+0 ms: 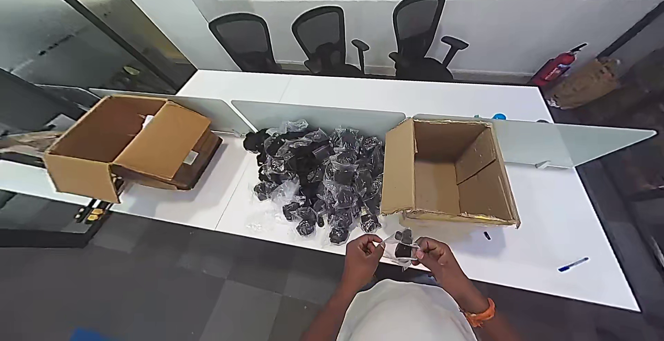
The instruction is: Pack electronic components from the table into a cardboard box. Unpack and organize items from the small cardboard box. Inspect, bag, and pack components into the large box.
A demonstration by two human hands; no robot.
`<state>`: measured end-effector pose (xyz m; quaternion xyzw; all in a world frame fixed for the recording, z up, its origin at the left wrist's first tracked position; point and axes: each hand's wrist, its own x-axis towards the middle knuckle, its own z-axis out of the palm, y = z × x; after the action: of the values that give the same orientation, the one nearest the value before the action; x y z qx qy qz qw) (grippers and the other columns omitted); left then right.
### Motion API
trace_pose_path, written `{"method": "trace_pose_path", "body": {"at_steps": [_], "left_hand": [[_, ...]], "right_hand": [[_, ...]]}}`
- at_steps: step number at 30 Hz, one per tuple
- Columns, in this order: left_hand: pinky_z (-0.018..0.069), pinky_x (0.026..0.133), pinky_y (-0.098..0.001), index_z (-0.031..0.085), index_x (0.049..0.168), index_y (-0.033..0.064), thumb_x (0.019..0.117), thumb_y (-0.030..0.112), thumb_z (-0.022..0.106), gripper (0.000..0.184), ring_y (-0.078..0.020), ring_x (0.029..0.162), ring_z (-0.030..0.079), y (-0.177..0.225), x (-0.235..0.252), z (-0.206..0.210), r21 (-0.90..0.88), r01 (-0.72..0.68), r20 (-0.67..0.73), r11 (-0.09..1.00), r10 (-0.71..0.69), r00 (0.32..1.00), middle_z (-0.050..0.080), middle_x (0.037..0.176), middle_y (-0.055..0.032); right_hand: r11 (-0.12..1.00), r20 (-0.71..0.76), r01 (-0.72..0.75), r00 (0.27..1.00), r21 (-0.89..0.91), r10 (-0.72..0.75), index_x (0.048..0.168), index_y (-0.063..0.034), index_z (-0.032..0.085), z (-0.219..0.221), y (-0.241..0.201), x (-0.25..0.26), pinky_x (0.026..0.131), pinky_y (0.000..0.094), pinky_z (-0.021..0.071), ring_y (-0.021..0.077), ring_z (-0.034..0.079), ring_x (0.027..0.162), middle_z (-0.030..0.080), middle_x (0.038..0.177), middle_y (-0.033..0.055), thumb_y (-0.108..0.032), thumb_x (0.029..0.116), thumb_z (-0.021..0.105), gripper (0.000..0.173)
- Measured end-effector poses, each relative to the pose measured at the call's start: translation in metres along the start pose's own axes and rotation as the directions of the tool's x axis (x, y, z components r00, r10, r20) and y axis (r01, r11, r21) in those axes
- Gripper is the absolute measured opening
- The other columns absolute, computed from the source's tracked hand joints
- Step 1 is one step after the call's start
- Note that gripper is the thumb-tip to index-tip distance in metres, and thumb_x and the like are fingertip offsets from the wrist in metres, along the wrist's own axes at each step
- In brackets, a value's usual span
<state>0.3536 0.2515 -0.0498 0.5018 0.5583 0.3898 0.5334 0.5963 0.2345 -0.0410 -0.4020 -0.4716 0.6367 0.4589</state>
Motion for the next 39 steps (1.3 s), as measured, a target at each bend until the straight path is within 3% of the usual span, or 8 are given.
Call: {"method": "trace_pose_path", "body": {"at_steps": [6,9,14,18,21,25,30,39], "left_hand": [[0.0613,0.087,-0.0359,0.073,0.102,0.0038,0.0923,0.025,0.074,0.023,-0.0188,0.109,0.067,0.007,0.021,0.051,-0.066,-0.119,0.123,0.991,0.127,0.984,0.067,0.118,-0.0114],[0.0519,0.104,-0.0465,0.053,0.138,0.0002,0.0971,0.059,0.059,0.072,-0.0269,0.134,0.053,0.005,0.031,0.078,-0.392,-0.012,0.267,0.92,0.126,0.955,0.049,0.151,-0.0145],[0.0589,0.094,-0.0447,0.044,0.149,0.0087,0.1096,0.045,0.037,0.055,-0.0238,0.111,0.069,0.018,0.032,0.128,-0.543,0.352,0.341,0.762,-0.183,0.922,0.068,0.127,-0.0116],[0.061,0.088,-0.0448,0.046,0.145,-0.0009,0.1076,0.016,0.049,0.041,-0.0253,0.099,0.072,0.027,0.041,0.15,-0.536,0.227,0.121,0.813,-0.192,0.974,0.071,0.115,-0.0162],[0.0626,0.08,-0.0441,0.046,0.144,-0.0027,0.1036,0.009,0.057,0.043,-0.0262,0.092,0.073,0.034,0.048,0.156,-0.513,0.109,-0.049,0.852,-0.156,0.987,0.072,0.111,-0.0186],[0.0628,0.078,-0.0426,0.048,0.138,-0.0039,0.0962,0.0,0.064,0.045,-0.0267,0.095,0.072,0.047,0.055,0.161,-0.469,0.0,-0.164,0.883,-0.087,0.983,0.07,0.117,-0.0188],[0.063,0.077,-0.0385,0.057,0.12,-0.0051,0.0925,-0.003,0.067,0.03,-0.0233,0.09,0.072,0.052,0.066,0.175,-0.371,-0.048,-0.158,0.927,-0.011,0.987,0.07,0.107,-0.0156],[0.0578,0.063,-0.0308,0.064,0.108,-0.0036,0.1017,0.011,0.061,0.016,-0.0154,0.069,0.067,0.062,0.074,0.176,-0.293,0.016,-0.138,0.956,-0.059,0.989,0.07,0.08,-0.0097]], "right_hand": [[0.996,0.199,0.059,0.977,0.073,-0.072,0.09,-0.0186,0.064,-0.05,-0.013,0.008,0.077,0.0281,0.0559,0.0066,0.062,0.084,0.064,0.091,-0.0053,-0.03,0.1004,0.064,0.015],[0.94,0.218,-0.017,0.974,0.339,-0.061,0.096,-0.0207,0.069,-0.077,-0.016,0.009,0.082,0.0284,0.0545,0.0078,0.063,0.089,0.066,0.095,-0.0044,-0.035,0.099,0.063,0.016],[0.803,0.2,-0.116,0.98,0.584,-0.004,0.102,-0.0175,0.076,-0.121,-0.015,0.016,0.082,0.0318,0.0584,0.0126,0.07,0.088,0.073,0.094,0.0022,-0.034,0.0946,0.066,0.021],[0.994,-0.094,0.007,0.996,0.106,0.003,0.094,-0.0184,0.062,-0.145,-0.013,0.029,0.057,0.0209,0.0471,0.0037,0.057,0.068,0.061,0.08,-0.0056,-0.022,0.097,0.057,0.007],[0.971,-0.194,0.163,0.961,-0.173,-0.196,0.115,-0.005,0.056,-0.157,-0.017,0.03,0.077,0.0322,0.0612,0.0172,0.067,0.096,0.065,0.112,0.0073,-0.006,0.0918,0.065,0.025],[0.906,-0.005,0.288,0.953,-0.31,-0.304,0.1,-0.0079,0.072,-0.175,-0.015,0.032,0.092,0.0321,0.0597,0.0173,0.064,0.115,0.062,0.131,0.0091,-0.008,0.0912,0.066,0.011],[0.961,0.096,0.132,0.989,-0.241,-0.112,0.123,-0.0008,0.071,-0.177,-0.018,0.041,0.1,0.0348,0.0587,0.0214,0.062,0.124,0.054,0.145,0.0151,-0.003,0.0919,0.067,0.031],[1.0,0.207,-0.02,0.978,-0.015,0.023,0.126,-0.0024,0.067,-0.184,-0.033,0.046,0.095,0.0348,0.0575,0.0156,0.068,0.106,0.071,0.119,0.0071,-0.02,0.1011,0.063,0.031]]}}
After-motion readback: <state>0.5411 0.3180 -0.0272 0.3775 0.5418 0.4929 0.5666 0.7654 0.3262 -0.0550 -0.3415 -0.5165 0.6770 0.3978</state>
